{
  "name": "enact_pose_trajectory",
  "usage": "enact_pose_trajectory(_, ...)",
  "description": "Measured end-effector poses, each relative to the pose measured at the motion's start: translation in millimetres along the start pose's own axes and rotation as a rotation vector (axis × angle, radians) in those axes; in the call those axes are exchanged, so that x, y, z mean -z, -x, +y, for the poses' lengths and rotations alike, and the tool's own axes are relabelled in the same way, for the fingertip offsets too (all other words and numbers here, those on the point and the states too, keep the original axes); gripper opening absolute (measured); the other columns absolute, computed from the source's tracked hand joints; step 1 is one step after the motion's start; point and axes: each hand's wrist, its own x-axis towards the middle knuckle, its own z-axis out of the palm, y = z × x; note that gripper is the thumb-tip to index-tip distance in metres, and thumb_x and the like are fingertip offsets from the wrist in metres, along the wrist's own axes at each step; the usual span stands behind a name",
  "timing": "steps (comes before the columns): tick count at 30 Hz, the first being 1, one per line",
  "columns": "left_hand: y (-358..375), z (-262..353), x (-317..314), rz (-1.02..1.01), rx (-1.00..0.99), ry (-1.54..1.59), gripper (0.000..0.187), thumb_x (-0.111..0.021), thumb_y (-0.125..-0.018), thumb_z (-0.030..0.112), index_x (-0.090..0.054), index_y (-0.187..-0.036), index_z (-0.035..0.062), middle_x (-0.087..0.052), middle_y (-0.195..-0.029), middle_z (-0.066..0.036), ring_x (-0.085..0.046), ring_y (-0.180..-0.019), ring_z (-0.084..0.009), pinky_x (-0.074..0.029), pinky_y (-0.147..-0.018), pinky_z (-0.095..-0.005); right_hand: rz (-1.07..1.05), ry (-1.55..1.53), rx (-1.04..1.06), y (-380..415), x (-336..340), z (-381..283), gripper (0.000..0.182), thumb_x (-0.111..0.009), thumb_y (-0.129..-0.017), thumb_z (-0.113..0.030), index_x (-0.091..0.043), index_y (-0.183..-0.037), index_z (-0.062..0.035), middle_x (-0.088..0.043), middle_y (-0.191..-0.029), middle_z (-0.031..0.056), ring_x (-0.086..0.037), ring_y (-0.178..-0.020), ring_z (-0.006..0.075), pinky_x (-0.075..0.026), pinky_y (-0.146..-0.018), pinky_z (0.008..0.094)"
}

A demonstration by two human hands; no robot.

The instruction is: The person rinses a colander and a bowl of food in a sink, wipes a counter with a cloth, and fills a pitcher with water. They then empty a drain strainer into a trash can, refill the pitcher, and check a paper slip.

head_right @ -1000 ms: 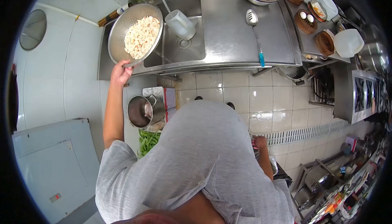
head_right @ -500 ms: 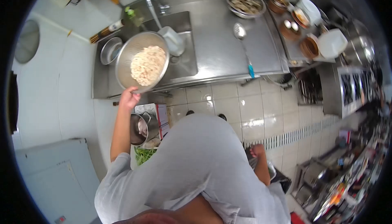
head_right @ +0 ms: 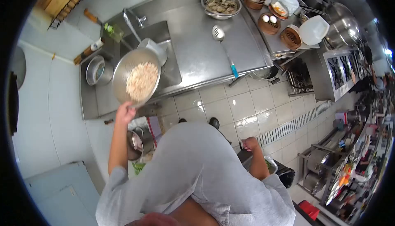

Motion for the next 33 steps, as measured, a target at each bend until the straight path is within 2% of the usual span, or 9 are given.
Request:
enact_pose_trajectory(4, 3, -6, 16, -0.006, -0.012, 0.049, 0.036, -0.059, -0.083, -0.001, -0.053, -0.118, 0.0003, -0.064, -0.107, -0.012, -0.067, -0.086, -0.0258, -0.055, -0.057, -0.0284, 0.210, -0.391, 0.144, 16, -9, 2, 0.025, -0.065, -0.092, -0.022, -0.064, -0.080, -0.0006, -0.064, -0.068, 0.0054, -0.057, -0.050, 0.0135, -0.046, -0.040, 0.0287)
enact_pose_trajectory(7, 1, 2, -16, -0.029, -0.035, 0.066, 0.036, -0.059, -0.083, -0.002, -0.052, -0.119, -0.0013, -0.064, -0.111, -0.014, -0.068, -0.090, -0.0280, -0.055, -0.059, -0.0282, 0.170, -0.057, -0.088, 16, -13, 5, 0.024, -0.064, -0.091, -0.025, -0.065, -0.081, -0.0030, -0.065, -0.070, 0.0060, -0.060, -0.054, 0.0143, -0.048, -0.045, 0.0280)
enact_pose_trajectory(11, 8, -3, 2, -0.037, -0.086, 0.074, 0.033, -0.060, -0.083, -0.003, -0.053, -0.116, -0.0013, -0.065, -0.107, -0.012, -0.067, -0.088, -0.0253, -0.054, -0.061, -0.0291, 0.153, -0.054, 0.015, 13, -16, 9, 0.029, -0.065, -0.092, -0.026, -0.068, -0.081, 0.0003, -0.068, -0.071, 0.0089, -0.063, -0.056, 0.0151, -0.052, -0.047, 0.0324)
enact_pose_trajectory(14, 4, -1, 23, -0.018, -0.088, 0.062, 0.024, -0.062, -0.082, -0.003, -0.057, -0.105, 0.0018, -0.065, -0.093, -0.007, -0.064, -0.077, -0.0199, -0.052, -0.059, -0.0300, 0.380, 0.664, 0.661, -16, -4, 2, 0.029, -0.067, -0.088, -0.023, -0.067, -0.072, 0.0013, -0.067, -0.065, 0.0101, -0.063, -0.056, 0.0171, -0.050, -0.050, 0.0339)
enact_pose_trajectory(17, 12, 5, 18, -0.007, -0.123, 0.074, 0.020, -0.063, -0.081, -0.003, -0.058, -0.100, 0.0034, -0.064, -0.088, -0.006, -0.063, -0.073, -0.0191, -0.051, -0.058, -0.0293, 0.572, 0.239, 0.587, -14, -2, -78, 0.025, -0.065, -0.084, -0.018, -0.067, -0.069, 0.0016, -0.067, -0.063, 0.0111, -0.062, -0.055, 0.0192, -0.050, -0.054, 0.0349)
enact_pose_trajectory(18, 11, 8, 21, -0.002, -0.123, 0.068, 0.020, -0.063, -0.081, -0.003, -0.058, -0.100, 0.0035, -0.065, -0.087, -0.006, -0.063, -0.073, -0.0188, -0.051, -0.058, -0.0292, 0.652, 0.232, 0.582, -3, -1, -119, 0.034, -0.061, -0.084, -0.032, -0.070, -0.071, -0.0015, -0.067, -0.067, 0.0168, -0.068, -0.066, 0.0318, -0.054, -0.065, 0.0425)
enact_pose_trajectory(24, 11, 16, 22, 0.027, -0.139, 0.061, 0.021, -0.064, -0.081, -0.003, -0.059, -0.101, 0.0035, -0.066, -0.089, -0.006, -0.064, -0.073, -0.0182, -0.050, -0.057, -0.0281, 0.696, 0.169, 0.905, 61, 9, -353, 0.031, -0.066, -0.084, -0.029, -0.067, -0.067, -0.0030, -0.066, -0.063, 0.0132, -0.066, -0.060, 0.0276, -0.052, -0.062, 0.0395)
enact_pose_trajectory(28, 17, 15, 7, 0.084, -0.172, 0.092, 0.022, -0.064, -0.081, -0.002, -0.059, -0.102, 0.0031, -0.066, -0.088, -0.006, -0.063, -0.072, -0.0180, -0.050, -0.056, -0.0279, 0.717, 0.059, 1.012, 11, 40, -484, 0.036, -0.071, -0.086, -0.031, -0.066, -0.067, -0.0001, -0.064, -0.058, 0.0073, -0.060, -0.051, 0.0158, -0.047, -0.049, 0.0316)
enact_pose_trajectory(33, 42, 2, -17, 0.186, -0.208, 0.132, 0.026, -0.063, -0.081, -0.002, -0.059, -0.106, 0.0021, -0.066, -0.092, -0.007, -0.065, -0.075, -0.0193, -0.051, -0.058, -0.0284, 0.813, -0.072, 0.986, -53, 74, -621, 0.039, -0.075, -0.083, -0.034, -0.068, -0.069, 0.0016, -0.067, -0.063, 0.0097, -0.064, -0.055, 0.0175, -0.051, -0.053, 0.0314)
